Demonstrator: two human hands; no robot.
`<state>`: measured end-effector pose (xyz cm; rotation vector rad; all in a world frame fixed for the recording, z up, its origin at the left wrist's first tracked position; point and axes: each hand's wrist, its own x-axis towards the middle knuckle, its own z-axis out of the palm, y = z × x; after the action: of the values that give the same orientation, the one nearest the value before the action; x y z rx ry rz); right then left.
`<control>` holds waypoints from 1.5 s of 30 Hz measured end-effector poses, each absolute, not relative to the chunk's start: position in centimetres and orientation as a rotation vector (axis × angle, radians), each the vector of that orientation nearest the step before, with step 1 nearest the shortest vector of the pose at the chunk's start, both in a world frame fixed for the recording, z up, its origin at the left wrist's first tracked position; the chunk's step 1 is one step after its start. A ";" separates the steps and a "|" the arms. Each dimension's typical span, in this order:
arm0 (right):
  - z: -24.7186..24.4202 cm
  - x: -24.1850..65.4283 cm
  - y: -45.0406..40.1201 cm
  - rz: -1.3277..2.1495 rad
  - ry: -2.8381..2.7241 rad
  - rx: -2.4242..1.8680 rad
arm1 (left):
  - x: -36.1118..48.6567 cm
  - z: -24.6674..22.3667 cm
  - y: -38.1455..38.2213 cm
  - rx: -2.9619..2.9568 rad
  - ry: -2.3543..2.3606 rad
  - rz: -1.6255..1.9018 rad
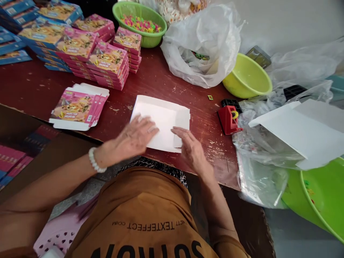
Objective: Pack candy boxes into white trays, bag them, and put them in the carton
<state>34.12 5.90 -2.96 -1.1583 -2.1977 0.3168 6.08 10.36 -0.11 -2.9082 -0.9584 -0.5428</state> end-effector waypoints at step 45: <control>-4.7 40.8 5.1 -0.008 -2.116 -1.279 | 4.8 -5.2 8.5 -2.730 -1.251 -1.174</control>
<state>40.77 5.14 -4.73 -1.2789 -2.1156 -0.0082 4.80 8.52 -5.19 -2.7300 -1.2506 -1.1744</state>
